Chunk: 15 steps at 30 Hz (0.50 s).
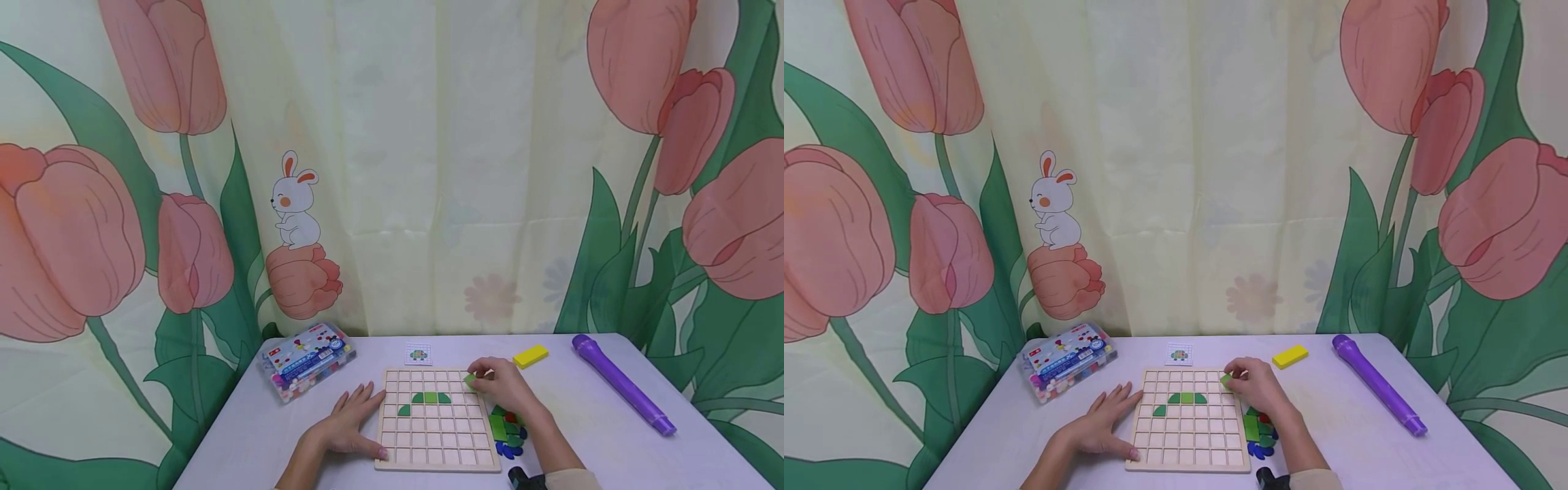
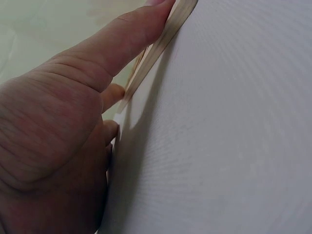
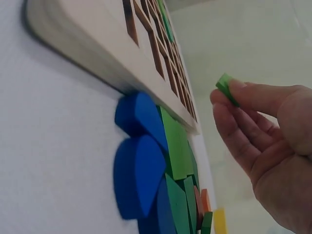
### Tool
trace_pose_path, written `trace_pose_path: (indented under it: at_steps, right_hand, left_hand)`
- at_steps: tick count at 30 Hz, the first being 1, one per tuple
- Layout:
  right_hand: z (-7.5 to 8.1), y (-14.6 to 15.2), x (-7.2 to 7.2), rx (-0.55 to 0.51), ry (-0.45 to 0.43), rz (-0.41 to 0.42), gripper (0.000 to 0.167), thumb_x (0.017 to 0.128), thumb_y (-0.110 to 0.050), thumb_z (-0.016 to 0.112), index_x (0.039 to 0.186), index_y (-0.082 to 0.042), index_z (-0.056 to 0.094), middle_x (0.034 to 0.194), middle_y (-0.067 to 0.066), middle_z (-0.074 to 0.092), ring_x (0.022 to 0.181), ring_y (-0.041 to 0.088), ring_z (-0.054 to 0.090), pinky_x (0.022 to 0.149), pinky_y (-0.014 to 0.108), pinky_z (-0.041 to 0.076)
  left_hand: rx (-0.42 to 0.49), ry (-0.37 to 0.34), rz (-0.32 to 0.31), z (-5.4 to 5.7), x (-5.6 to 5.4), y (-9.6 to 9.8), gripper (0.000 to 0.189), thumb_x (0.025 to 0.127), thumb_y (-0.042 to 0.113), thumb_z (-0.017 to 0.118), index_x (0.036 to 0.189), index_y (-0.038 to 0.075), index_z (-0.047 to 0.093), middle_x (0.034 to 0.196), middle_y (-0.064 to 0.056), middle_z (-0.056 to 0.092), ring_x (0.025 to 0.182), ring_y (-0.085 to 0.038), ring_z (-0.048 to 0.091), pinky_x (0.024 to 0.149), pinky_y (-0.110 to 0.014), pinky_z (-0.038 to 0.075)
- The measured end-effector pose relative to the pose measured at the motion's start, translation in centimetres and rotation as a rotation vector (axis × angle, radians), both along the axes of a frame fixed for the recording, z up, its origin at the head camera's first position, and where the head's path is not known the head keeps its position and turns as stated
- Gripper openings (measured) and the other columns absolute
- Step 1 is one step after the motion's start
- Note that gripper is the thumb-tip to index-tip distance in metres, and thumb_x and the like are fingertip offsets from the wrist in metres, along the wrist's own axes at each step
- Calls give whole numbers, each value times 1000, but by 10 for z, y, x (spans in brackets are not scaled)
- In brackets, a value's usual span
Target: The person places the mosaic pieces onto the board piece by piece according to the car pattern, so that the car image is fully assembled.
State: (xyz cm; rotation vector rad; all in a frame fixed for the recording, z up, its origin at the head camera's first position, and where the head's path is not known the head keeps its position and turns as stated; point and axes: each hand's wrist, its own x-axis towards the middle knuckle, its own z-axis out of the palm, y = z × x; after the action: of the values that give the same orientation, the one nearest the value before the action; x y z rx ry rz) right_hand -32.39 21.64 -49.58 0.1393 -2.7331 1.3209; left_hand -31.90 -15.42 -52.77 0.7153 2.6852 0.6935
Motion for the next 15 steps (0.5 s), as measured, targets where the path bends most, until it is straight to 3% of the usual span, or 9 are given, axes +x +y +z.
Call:
trace_pose_path:
  at_steps: [6, 15]
  right_hand:
    - [1, -8, 1, 7, 41, 7, 30, 91, -2, 77, 120, -8, 74, 104, 1, 70, 89, 16, 64, 81, 32, 59]
    - [7, -29, 7, -14, 72, 31, 29, 87, -2, 81, 115, -6, 74, 103, 2, 72, 87, 14, 67, 80, 31, 62]
  left_hand:
    - [5, 0, 2, 1, 0, 0, 116, 71, 74, 82, 165, 27, 32, 175, -15, 17, 162, -39, 9, 127, -67, 3]
    - [7, 4, -4, 2, 2, 0, 115, 72, 72, 82, 165, 26, 32, 174, -16, 18, 162, -39, 9, 127, -67, 3]
